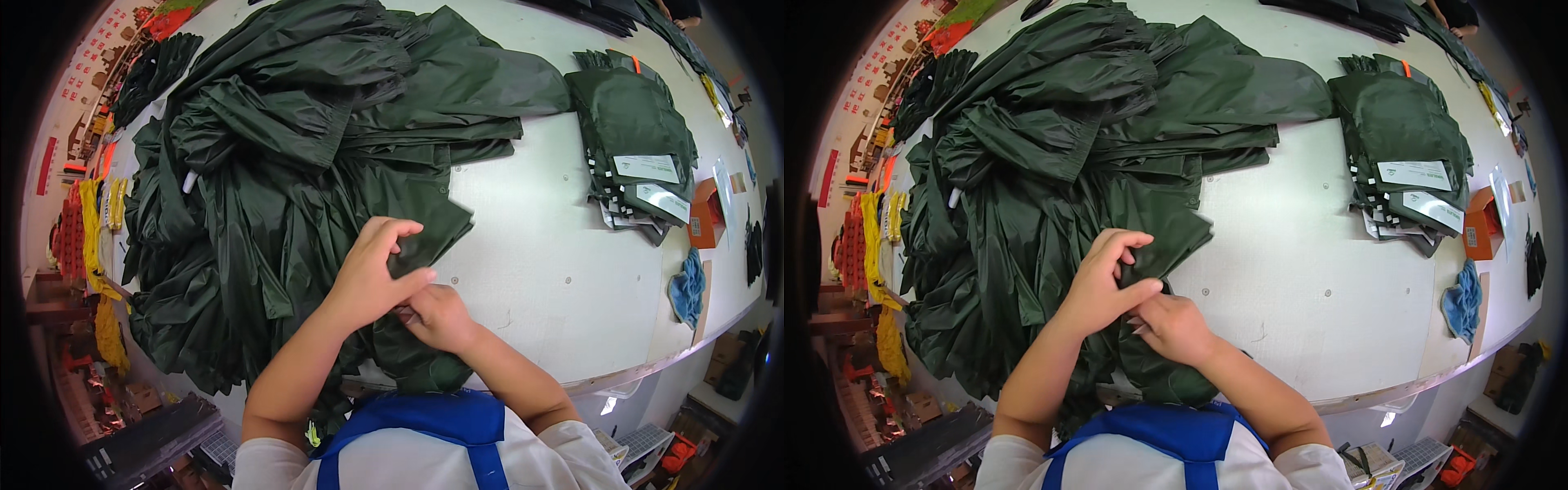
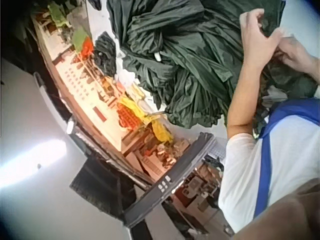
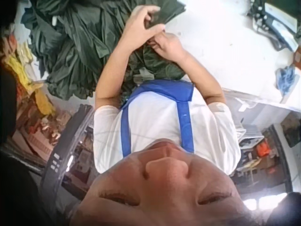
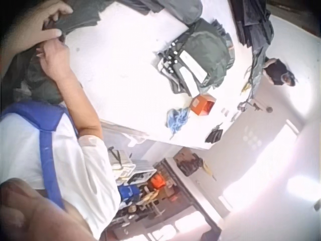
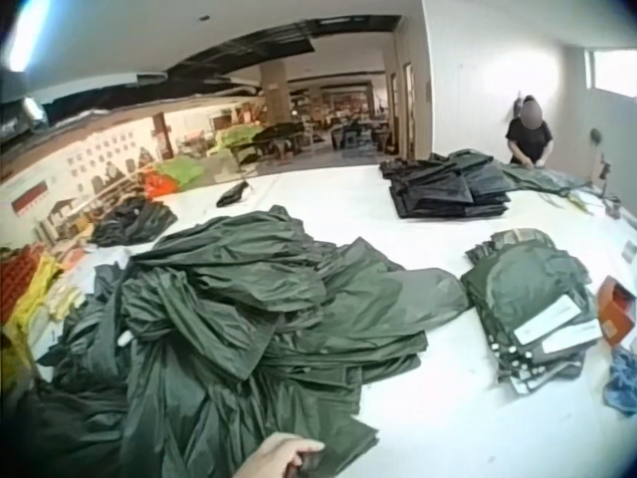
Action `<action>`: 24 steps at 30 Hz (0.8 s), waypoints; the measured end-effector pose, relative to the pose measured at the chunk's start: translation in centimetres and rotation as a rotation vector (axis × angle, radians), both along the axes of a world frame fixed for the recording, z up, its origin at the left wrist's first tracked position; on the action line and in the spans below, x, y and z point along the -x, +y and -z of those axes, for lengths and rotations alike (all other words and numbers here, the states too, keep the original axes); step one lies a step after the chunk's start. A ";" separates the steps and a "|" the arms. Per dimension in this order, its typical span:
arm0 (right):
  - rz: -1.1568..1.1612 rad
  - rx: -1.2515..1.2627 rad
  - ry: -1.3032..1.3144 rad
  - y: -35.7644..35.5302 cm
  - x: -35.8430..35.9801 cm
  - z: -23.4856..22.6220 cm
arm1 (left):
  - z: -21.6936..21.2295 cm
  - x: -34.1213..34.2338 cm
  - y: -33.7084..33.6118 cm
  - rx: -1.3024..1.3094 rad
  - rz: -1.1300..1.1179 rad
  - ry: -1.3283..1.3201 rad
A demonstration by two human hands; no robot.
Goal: The person repeatedly picks up dark green fabric pieces from a pile on a white table, uses small scissors to trim edges or loose threads, and places the pieces back on the pile. The person handles the fabric one at a time and continues the trimming process throughout the clip.
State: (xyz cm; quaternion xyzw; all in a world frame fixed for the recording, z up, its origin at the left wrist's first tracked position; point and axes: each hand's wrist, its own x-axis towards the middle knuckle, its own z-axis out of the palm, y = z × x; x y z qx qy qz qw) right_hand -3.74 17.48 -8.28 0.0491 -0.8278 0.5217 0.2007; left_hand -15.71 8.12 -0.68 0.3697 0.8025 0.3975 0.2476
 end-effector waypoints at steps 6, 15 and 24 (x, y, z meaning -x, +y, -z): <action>0.010 -0.201 0.100 -1.8 0.2 0.7 | 0.9 0.2 0.3 0.250 0.066 0.268; 0.130 0.161 -0.168 -1.3 -0.6 1.1 | 3.5 2.9 -2.5 0.092 -0.230 -0.366; 0.452 0.688 -0.326 1.2 -1.1 2.6 | 2.9 2.5 -4.1 -0.421 -0.410 -1.026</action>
